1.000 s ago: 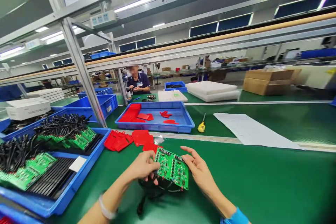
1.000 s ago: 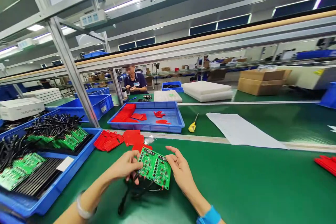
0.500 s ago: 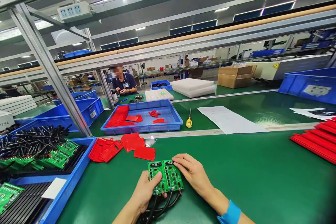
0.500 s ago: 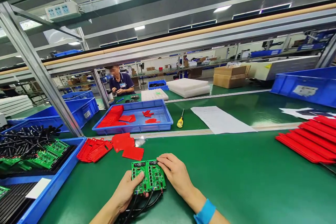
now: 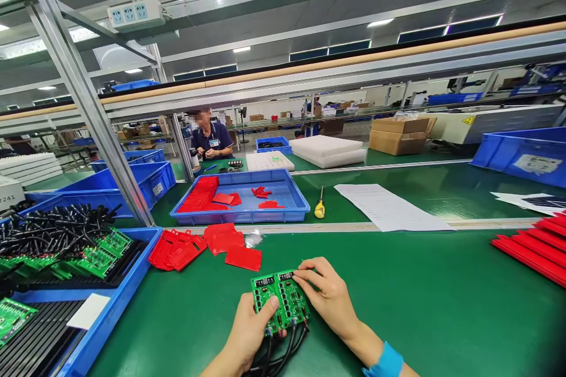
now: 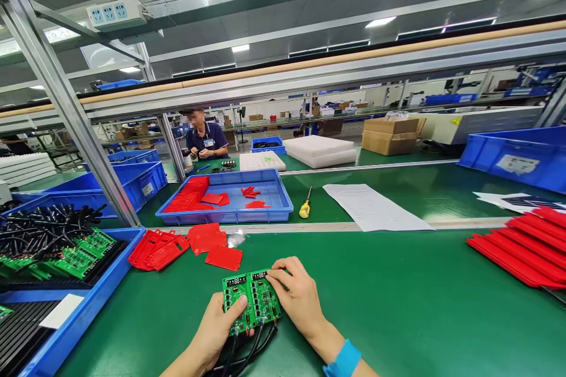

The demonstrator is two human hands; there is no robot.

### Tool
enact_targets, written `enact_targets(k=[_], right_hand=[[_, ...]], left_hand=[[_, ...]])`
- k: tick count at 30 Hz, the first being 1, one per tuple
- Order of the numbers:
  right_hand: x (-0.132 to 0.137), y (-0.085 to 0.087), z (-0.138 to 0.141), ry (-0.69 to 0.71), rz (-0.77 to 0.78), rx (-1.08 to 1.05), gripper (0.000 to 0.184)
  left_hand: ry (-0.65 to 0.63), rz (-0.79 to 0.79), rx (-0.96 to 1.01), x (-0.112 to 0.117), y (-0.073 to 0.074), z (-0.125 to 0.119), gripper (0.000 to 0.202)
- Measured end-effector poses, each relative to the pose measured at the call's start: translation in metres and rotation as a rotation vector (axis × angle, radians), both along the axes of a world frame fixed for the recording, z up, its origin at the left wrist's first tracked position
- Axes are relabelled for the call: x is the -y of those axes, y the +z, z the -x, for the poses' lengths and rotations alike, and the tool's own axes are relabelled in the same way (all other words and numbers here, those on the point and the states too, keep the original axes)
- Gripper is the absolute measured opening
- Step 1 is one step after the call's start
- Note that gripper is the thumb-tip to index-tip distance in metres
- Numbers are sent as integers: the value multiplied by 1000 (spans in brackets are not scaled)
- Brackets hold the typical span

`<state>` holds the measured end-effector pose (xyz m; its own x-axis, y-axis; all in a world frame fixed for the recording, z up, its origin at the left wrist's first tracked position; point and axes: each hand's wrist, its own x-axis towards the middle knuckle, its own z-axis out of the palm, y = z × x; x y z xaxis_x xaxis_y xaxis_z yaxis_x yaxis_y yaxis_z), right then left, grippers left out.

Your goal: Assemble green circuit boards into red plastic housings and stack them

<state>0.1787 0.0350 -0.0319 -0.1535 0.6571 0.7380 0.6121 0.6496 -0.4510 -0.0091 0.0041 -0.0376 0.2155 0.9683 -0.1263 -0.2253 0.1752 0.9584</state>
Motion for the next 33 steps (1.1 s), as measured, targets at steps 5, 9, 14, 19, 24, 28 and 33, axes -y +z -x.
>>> enact_targets(k=[5, 9, 14, 19, 24, 28, 33], right_hand=[[-3, -3, 0, -64, 95, -62, 18], [0, 2, 4, -46, 195, -48, 20], [-33, 15, 17, 81, 333, 61, 22], [-114, 9, 40, -57, 362, 144, 16], [-147, 1, 60, -100, 354, 223, 11], [-128, 16, 64, -28, 299, 226, 12], [-82, 32, 69, 248, 286, 249, 11]], left_hand=[[-44, -64, -72, 1, 3, -1, 50], [-30, -108, -109, -1, 4, 0, 54], [168, -45, -67, -19, 1, 11, 56], [224, 33, 4, -31, -3, 19, 58], [283, 82, 33, -37, -13, 16, 64], [274, 76, 15, -38, -12, 16, 65], [236, 31, 66, -35, -2, 17, 60]])
